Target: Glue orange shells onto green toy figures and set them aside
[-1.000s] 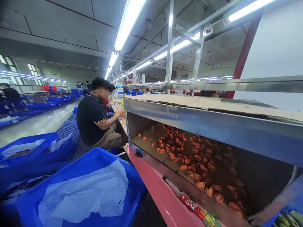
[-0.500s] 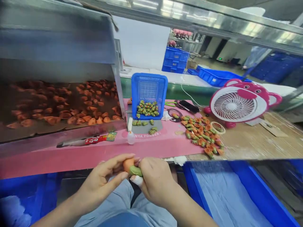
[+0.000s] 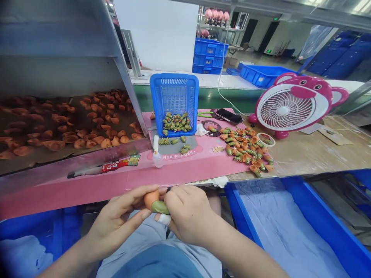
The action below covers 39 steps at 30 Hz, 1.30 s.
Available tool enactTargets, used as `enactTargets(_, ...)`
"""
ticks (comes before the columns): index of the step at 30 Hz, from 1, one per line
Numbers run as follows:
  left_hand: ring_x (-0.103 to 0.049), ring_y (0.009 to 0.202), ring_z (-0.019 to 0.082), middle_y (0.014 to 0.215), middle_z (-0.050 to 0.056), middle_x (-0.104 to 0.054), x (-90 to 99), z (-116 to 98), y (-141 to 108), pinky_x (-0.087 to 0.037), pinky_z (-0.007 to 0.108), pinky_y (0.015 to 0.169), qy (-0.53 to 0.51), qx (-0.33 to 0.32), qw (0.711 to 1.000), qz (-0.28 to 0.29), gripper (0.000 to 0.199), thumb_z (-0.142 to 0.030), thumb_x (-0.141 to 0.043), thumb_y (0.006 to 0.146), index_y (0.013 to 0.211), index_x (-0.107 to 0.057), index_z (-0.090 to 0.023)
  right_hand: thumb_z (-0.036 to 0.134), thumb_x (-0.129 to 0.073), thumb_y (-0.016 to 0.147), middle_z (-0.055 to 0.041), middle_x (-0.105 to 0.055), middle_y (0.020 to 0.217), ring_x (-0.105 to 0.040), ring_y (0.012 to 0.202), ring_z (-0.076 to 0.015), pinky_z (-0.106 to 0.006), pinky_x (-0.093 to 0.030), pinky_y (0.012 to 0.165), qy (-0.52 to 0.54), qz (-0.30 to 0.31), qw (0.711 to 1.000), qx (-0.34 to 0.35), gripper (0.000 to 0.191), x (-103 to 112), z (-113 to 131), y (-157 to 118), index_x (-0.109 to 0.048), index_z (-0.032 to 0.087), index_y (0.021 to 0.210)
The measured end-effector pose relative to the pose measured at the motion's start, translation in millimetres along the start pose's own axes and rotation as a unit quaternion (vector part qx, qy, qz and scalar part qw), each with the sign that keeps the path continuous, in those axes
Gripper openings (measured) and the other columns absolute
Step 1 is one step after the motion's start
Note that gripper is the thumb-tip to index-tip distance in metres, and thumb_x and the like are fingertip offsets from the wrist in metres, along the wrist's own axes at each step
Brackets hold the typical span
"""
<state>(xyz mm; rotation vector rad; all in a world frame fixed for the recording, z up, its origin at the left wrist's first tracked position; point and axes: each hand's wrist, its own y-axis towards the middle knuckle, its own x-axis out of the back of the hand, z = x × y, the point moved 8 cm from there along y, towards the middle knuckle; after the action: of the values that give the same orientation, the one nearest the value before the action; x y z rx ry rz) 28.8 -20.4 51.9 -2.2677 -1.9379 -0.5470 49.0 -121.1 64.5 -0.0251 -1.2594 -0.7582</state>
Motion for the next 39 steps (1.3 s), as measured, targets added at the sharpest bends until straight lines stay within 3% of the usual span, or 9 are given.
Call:
enactTargets(6,-0.056,0.095,0.021,0.106,0.009,-0.06,-12.8,32.0,8.3,-0.05,0.031,0.078,-0.206,0.14,0.968,-0.001,0.037,-0.019,-0.05,0.077,0.113,-0.047,-0.017,0.037,-0.028,0.087,-0.0008,-0.048,0.065,-0.041,0.055,-0.0115,-0.023,-0.029,0.052,0.119,0.017,0.99,-0.073,0.028,-13.1,-16.9,0.3,-0.041,0.017,0.072)
enactTargets(10,-0.054,0.098,0.024,0.11,0.011,-0.057,-19.6,43.9,6.5,-0.05,0.035,0.075,-0.266,0.13,0.955,0.017,0.037,-0.022,-0.04,0.082,0.119,-0.043,-0.016,0.035,-0.031,0.086,0.0024,-0.044,0.06,-0.036,0.052,-0.009,-0.022,-0.027,0.05,0.272,0.022,0.95,-0.154,0.027,-21.7,-31.2,-5.9,-0.035,0.018,0.066)
enactTargets(16,-0.057,0.09,0.017,0.1,0.005,-0.062,-5.9,41.0,-0.5,-0.045,0.028,0.081,0.096,0.02,0.993,-0.07,0.029,-0.016,-0.047,0.078,0.106,-0.053,-0.022,0.045,-0.032,0.085,0.0065,-0.029,0.047,-0.025,0.04,-0.0057,-0.019,-0.023,0.041,0.549,0.019,0.799,-0.244,0.038,-54.8,-45.7,-17.6,-0.036,0.017,0.06)
enactTargets(20,-0.059,0.079,0.015,0.087,0.004,-0.065,-9.1,31.6,-1.5,-0.045,0.023,0.073,0.18,-0.036,0.978,-0.095,0.022,-0.014,-0.049,0.076,0.096,-0.057,-0.019,0.044,-0.029,0.086,0.0065,-0.026,0.048,-0.023,0.04,-0.0052,-0.019,-0.021,0.038,0.571,0.024,0.779,-0.259,0.04,-66.1,-46.6,-21.1,-0.036,0.017,0.058)
enactTargets(22,-0.059,0.071,0.013,0.079,0.003,-0.065,-9.4,34.8,0.0,-0.046,0.021,0.068,0.162,-0.003,0.981,-0.102,0.016,-0.014,-0.049,0.076,0.088,-0.058,-0.018,0.044,-0.028,0.087,0.0057,-0.029,0.05,-0.027,0.043,-0.0057,-0.019,-0.023,0.039,0.544,0.03,0.799,-0.254,0.039,-64.3,-44.5,-22.4,-0.036,0.017,0.06)
enactTargets(24,-0.058,0.062,0.011,0.069,0.001,-0.063,-11.0,42.6,1.8,-0.046,0.02,0.06,0.103,0.056,0.988,-0.096,0.01,-0.016,-0.048,0.076,0.081,-0.058,-0.017,0.042,-0.032,0.086,0.0046,-0.034,0.054,-0.031,0.048,-0.0069,-0.019,-0.027,0.044,0.466,0.016,0.853,-0.235,0.034,-55.7,-43.4,-23.4,-0.036,0.017,0.064)
enactTargets(29,-0.054,0.051,0.009,0.057,-0.002,-0.056,-18.1,57.8,3.6,-0.043,0.02,0.051,-0.052,0.173,0.981,-0.075,0.01,-0.016,-0.046,0.077,0.07,-0.053,-0.014,0.029,-0.056,0.075,0.0,-0.048,0.07,-0.041,0.056,-0.0095,-0.021,-0.035,0.051,0.246,-0.102,0.959,-0.1,0.026,-23.0,-32.5,-25.5,-0.043,0.016,0.094)
enactTargets(33,-0.053,0.051,0.009,0.06,-0.002,-0.056,-27.2,56.1,4.2,-0.043,0.021,0.052,-0.12,0.194,0.973,-0.027,0.011,-0.016,-0.048,0.076,0.067,-0.051,-0.014,0.011,-0.05,0.076,-0.0027,-0.055,0.074,-0.047,0.061,-0.0111,-0.022,-0.039,0.054,0.185,-0.148,0.971,-0.012,0.03,-12.8,-22.2,-29.2,-0.045,0.017,0.105)
enactTargets(39,-0.053,0.062,0.011,0.069,0.0,-0.057,-32.8,46.5,3.2,-0.043,0.024,0.062,-0.209,0.153,0.966,-0.002,0.008,-0.021,-0.05,0.077,0.079,-0.053,-0.015,0.018,-0.055,0.076,-0.0009,-0.054,0.065,-0.046,0.051,-0.0093,-0.021,-0.039,0.047,0.232,-0.167,0.953,-0.097,0.022,-12.5,-35.2,-34.1,-0.051,0.016,0.097)
